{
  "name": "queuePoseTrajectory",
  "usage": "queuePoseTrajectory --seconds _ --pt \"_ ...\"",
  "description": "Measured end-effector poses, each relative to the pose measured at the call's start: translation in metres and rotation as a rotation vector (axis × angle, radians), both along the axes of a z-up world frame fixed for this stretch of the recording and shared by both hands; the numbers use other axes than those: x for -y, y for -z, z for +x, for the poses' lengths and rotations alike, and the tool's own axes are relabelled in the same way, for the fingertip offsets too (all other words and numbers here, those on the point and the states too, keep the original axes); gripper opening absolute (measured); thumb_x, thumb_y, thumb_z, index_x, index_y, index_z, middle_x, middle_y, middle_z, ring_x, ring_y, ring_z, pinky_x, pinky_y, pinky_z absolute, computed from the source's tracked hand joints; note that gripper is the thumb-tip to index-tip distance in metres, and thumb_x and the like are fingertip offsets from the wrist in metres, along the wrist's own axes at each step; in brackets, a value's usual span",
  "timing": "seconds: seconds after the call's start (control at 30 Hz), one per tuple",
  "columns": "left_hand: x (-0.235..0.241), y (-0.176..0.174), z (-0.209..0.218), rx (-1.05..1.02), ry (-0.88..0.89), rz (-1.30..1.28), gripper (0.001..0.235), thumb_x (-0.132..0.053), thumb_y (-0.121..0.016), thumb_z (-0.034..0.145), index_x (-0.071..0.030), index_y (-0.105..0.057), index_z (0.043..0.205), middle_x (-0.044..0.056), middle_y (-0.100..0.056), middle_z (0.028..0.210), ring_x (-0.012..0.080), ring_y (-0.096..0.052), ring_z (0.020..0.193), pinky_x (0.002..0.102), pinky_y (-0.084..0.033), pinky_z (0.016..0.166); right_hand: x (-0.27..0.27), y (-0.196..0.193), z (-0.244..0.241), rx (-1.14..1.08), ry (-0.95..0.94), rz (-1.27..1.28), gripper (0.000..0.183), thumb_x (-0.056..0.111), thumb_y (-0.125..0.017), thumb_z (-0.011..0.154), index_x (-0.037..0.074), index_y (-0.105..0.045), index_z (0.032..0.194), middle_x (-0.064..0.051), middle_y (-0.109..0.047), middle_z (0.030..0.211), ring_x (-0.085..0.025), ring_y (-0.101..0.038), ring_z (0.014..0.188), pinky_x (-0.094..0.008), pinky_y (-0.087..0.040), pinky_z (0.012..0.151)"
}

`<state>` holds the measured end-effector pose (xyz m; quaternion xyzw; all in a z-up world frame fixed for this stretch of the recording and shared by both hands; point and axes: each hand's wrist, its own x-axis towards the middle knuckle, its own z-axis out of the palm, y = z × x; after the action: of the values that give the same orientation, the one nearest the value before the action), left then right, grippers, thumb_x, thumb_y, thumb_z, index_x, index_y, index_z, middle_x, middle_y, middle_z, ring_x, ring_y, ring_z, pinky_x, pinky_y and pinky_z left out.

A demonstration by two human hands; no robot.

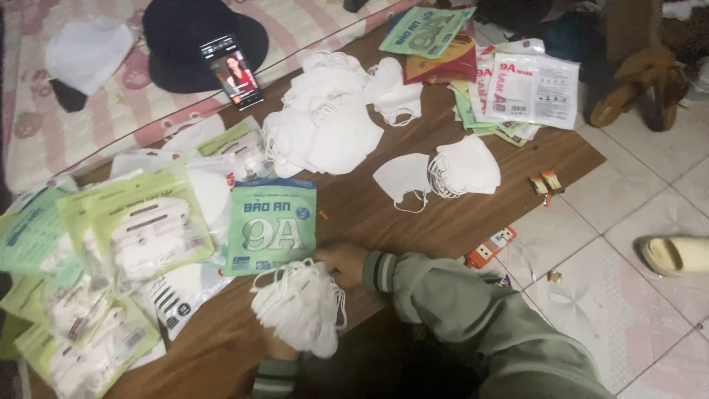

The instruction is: Folding face masks and placing them into plastic packaging on a wooden table.

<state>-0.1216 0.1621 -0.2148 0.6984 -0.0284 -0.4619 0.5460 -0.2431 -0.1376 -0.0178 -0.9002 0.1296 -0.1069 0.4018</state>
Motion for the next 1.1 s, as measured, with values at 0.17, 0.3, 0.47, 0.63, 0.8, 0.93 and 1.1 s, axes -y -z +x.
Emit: queuePoseTrajectory --seconds 0.17,0.3,0.47,0.63,0.8,0.93,1.1 --pt "0.077 -0.058 0.022 -0.229 -0.069 0.039 0.045 -0.031 -0.070 0.089 0.005 -0.070 0.115 0.030 -0.075 0.095 0.0360 -0.065 0.072 0.046 -0.054 0.067 0.108 -0.011 -0.044 -0.011 -0.101 -0.027 0.036 0.032 -0.052 0.097 0.017 -0.056 0.129 -0.005 -0.060 0.125 -0.026 -0.060 0.116 -0.043 -0.046 0.101" --pt "0.108 -0.203 -0.007 -0.122 -0.168 0.150 0.049 -0.012 -0.078 0.080 0.023 -0.066 0.112 0.037 -0.074 0.088 0.0377 -0.069 0.077 0.039 -0.052 0.066 0.140 -0.141 -0.130 -0.203 1.145 -0.131 0.049 0.011 -0.048 0.076 0.035 -0.080 0.103 0.006 -0.077 0.102 -0.026 -0.070 0.088 -0.040 -0.056 0.075" --pt "0.069 -0.111 0.035 -0.328 -0.128 0.061 0.064 -0.012 -0.073 0.081 0.004 -0.053 0.140 0.030 -0.068 0.098 0.0386 -0.062 0.068 0.043 -0.051 0.061 0.277 -0.025 -0.294 0.161 1.627 0.003 0.029 0.022 -0.072 0.087 0.019 -0.070 0.115 -0.008 -0.067 0.123 -0.025 -0.066 0.107 -0.041 -0.054 0.089" --pt "0.052 -0.075 0.054 -0.328 -0.080 -0.071 0.050 -0.027 -0.077 0.080 0.012 -0.064 0.109 0.020 -0.058 0.054 0.0360 -0.065 0.060 0.037 -0.046 0.045 0.341 0.047 -0.404 0.269 1.624 0.191 0.047 0.042 -0.080 0.083 0.017 -0.073 0.121 0.001 -0.072 0.113 -0.010 -0.066 0.102 -0.026 -0.053 0.088" --pt "0.055 -0.077 0.055 -0.277 0.047 0.154 0.064 -0.040 -0.077 0.072 0.019 -0.073 0.099 0.037 -0.073 0.074 0.0305 -0.057 0.049 0.024 -0.024 0.035 0.321 0.011 -0.387 -0.070 1.575 0.234 0.040 0.040 -0.055 0.098 0.004 -0.070 0.110 -0.015 -0.065 0.106 -0.027 -0.055 0.095 -0.047 -0.042 0.081" --pt "0.054 -0.055 0.045 -0.446 -0.078 -0.153 0.058 -0.021 -0.077 0.076 0.007 -0.063 0.125 0.030 -0.067 0.087 0.0426 -0.062 0.071 0.049 -0.048 0.059 0.350 0.034 -0.406 -0.267 1.702 0.270 0.043 0.051 -0.061 0.101 0.012 -0.071 0.116 -0.013 -0.067 0.114 -0.031 -0.061 0.096 -0.049 -0.046 0.083" --pt "0.066 -0.102 0.033 -0.479 0.022 -0.201 0.072 -0.025 -0.080 0.071 -0.006 -0.056 0.137 0.021 -0.071 0.095 0.0335 -0.066 0.071 0.043 -0.050 0.057 0.456 0.122 -0.493 -1.031 1.290 -0.909 0.018 0.042 -0.069 0.102 0.025 -0.063 0.105 -0.008 -0.076 0.110 -0.028 -0.077 0.094 -0.044 -0.060 0.067"
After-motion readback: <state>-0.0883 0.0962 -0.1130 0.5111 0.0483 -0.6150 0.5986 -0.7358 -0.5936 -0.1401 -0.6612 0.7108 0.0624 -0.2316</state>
